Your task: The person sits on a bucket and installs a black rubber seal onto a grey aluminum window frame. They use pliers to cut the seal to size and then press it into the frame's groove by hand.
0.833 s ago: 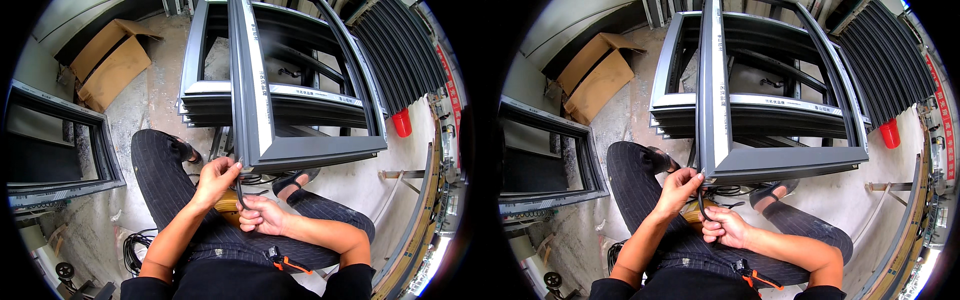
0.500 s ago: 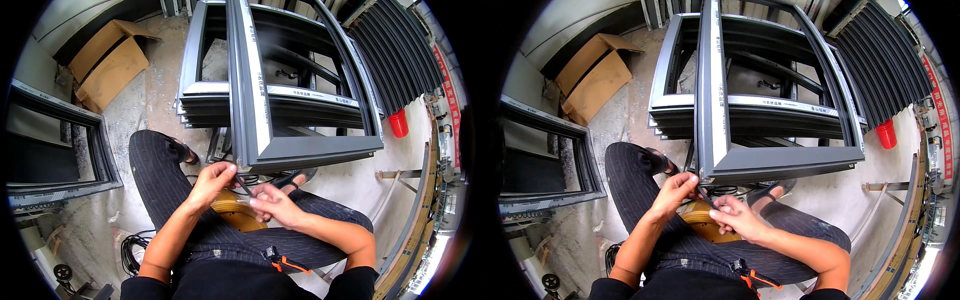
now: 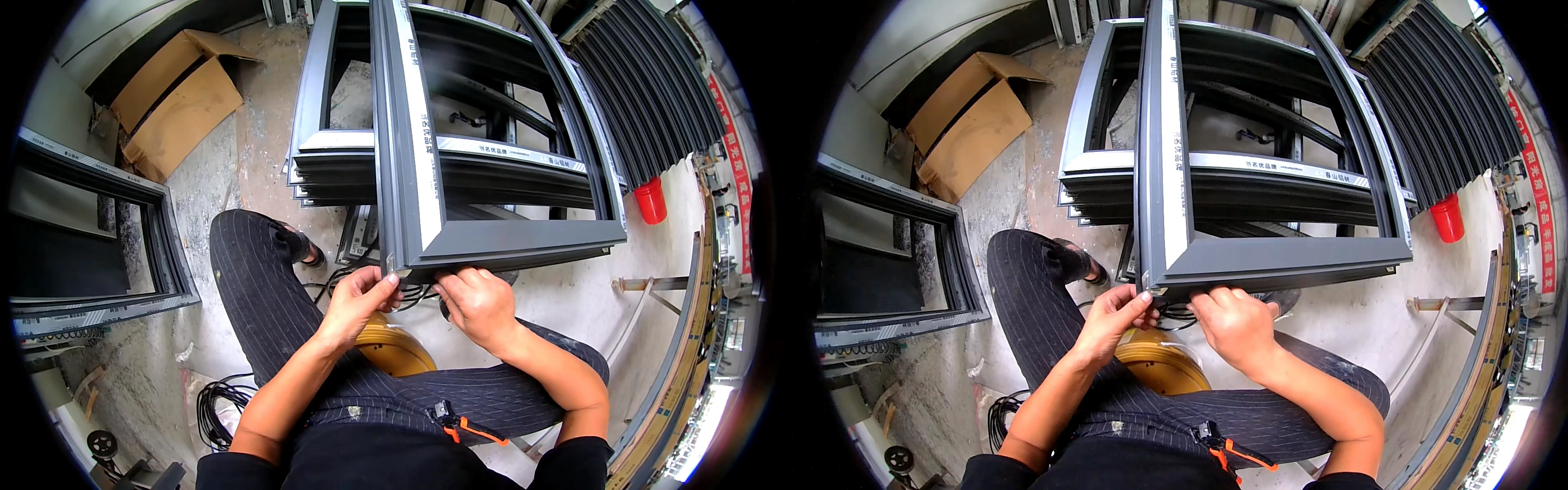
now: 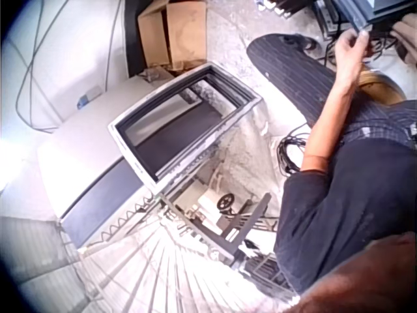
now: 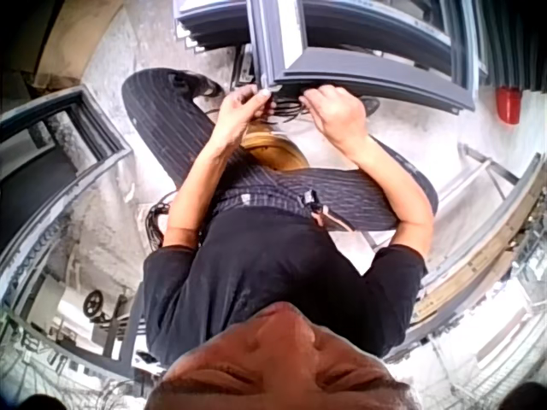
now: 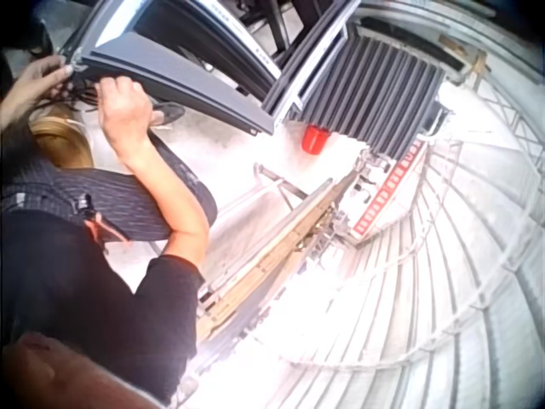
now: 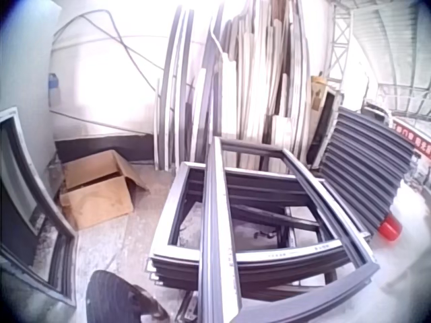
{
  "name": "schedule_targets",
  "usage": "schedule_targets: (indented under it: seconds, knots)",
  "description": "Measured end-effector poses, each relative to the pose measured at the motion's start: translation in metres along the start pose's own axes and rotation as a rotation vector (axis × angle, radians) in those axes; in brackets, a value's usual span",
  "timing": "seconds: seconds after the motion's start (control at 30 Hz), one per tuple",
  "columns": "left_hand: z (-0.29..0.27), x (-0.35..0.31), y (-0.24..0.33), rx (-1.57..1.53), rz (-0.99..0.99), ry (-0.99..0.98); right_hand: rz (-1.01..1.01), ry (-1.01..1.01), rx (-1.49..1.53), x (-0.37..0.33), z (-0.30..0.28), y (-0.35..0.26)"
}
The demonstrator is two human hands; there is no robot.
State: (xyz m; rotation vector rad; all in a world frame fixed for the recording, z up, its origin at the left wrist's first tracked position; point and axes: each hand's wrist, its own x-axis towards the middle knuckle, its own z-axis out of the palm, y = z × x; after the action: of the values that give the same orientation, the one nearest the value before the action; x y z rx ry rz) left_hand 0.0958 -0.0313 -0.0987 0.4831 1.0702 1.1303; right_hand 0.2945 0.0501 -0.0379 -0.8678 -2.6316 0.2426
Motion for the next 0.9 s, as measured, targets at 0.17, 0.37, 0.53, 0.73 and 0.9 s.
schedule_targets:
  seconds: [0.17, 0.37, 0.53, 0.73, 0.9]
  knots:
    - [0.006, 0.005, -0.012, 0.045, 0.095, 0.075, -0.019, -0.003, -0.007, 0.002, 0.002, 0.002]
    - [0.015, 0.002, -0.013, -0.076, 0.014, 0.074, 0.007, -0.045, -0.034, -0.001, 0.006, 0.003]
    - [0.032, 0.014, -0.038, -0.280, 0.089, 0.086, 0.017, -0.067, -0.023, -0.004, 0.009, 0.003]
    - [0.027, 0.012, -0.028, -0.244, 0.093, 0.115, 0.060, -0.156, -0.030, -0.017, -0.011, 0.019]
    - [-0.034, 0.005, 0.011, -0.195, 0.193, 0.302, 0.408, -0.228, 0.256, -0.059, -0.063, 0.057]
